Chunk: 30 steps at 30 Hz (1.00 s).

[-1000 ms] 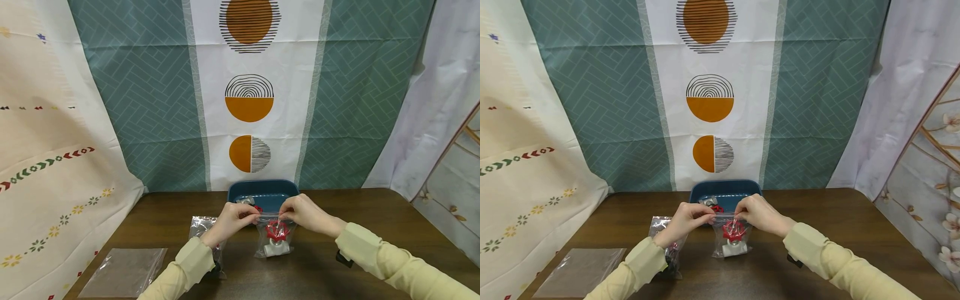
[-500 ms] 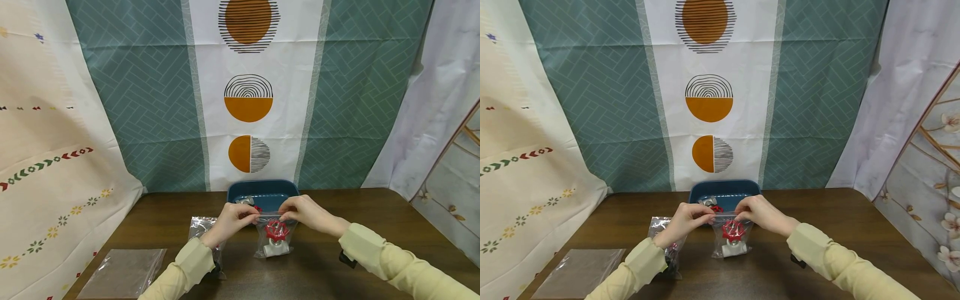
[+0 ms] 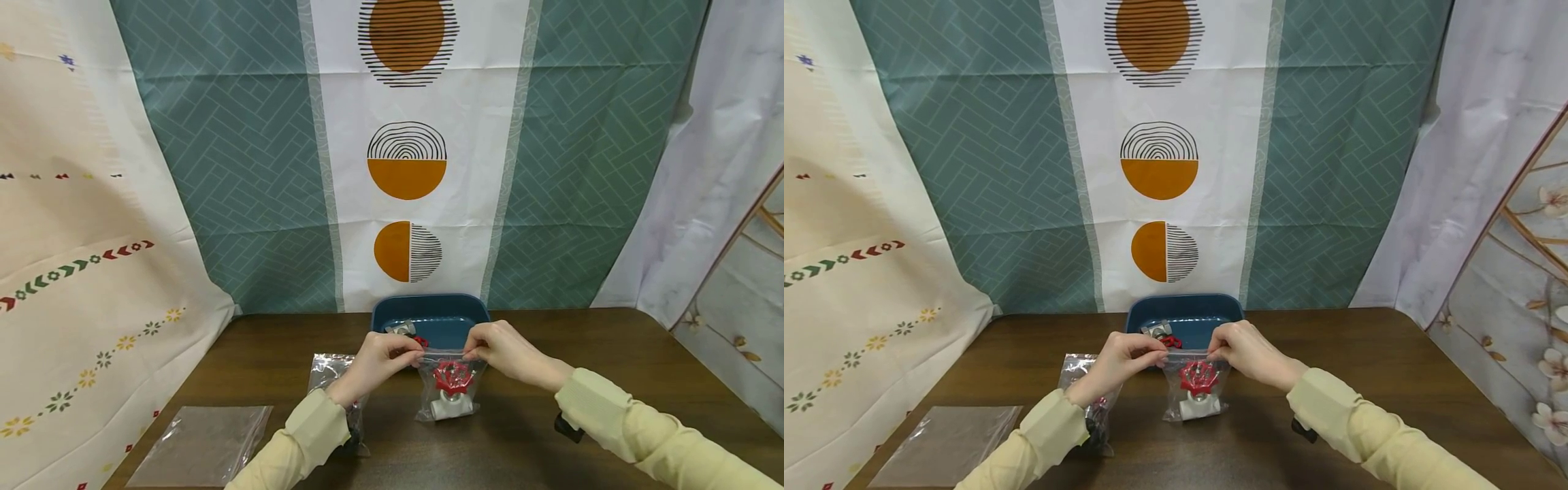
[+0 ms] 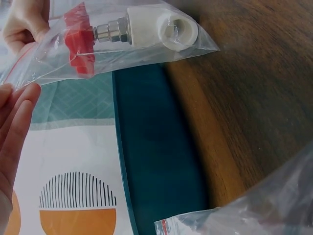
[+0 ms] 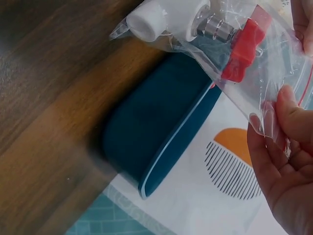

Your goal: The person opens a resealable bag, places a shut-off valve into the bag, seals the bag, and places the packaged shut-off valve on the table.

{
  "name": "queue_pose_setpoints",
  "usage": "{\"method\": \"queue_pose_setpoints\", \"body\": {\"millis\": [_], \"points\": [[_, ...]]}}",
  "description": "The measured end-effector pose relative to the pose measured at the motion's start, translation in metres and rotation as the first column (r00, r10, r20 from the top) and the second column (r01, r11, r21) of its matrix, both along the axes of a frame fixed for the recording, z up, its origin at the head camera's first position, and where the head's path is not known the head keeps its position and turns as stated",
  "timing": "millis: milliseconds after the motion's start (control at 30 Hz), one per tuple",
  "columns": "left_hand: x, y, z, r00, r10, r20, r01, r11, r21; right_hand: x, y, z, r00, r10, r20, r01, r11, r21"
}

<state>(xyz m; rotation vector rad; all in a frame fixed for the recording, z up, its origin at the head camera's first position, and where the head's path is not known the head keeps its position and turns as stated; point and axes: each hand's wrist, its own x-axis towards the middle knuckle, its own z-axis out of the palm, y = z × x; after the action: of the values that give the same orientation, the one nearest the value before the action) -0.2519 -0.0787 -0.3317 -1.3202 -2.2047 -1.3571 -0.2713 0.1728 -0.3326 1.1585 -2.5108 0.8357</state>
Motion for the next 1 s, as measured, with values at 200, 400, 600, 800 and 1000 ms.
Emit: {"method": "queue_pose_setpoints", "body": {"millis": [200,400,600,800,1000], "points": [[0.001,0.0,0.001,1.0,0.01,0.022,-0.01,1.0,-0.008,-0.002,0.005,0.0,0.998,0.034,0.045,-0.033,0.999,-0.025],[-0.003,-0.001,-0.003,1.0,0.012,0.018,-0.012,1.0,-0.011,-0.002,0.013,0.001,0.995,0.032,0.09,-0.032,0.999,-0.001],[-0.023,-0.003,-0.026,1.0,0.006,0.0,-0.006,1.0,0.003,-0.002,0.019,0.003,0.996,0.005,0.087,-0.005,1.0,0.002],[-0.024,-0.003,-0.026,1.0,0.012,-0.005,-0.012,1.0,-0.005,-0.001,0.02,0.003,0.995,0.029,0.092,-0.026,0.999,-0.031],[-0.013,-0.001,-0.016,1.0,0.012,-0.006,-0.012,1.0,-0.008,0.0,0.019,0.001,0.998,0.007,0.059,-0.005,1.0,-0.025]]}}
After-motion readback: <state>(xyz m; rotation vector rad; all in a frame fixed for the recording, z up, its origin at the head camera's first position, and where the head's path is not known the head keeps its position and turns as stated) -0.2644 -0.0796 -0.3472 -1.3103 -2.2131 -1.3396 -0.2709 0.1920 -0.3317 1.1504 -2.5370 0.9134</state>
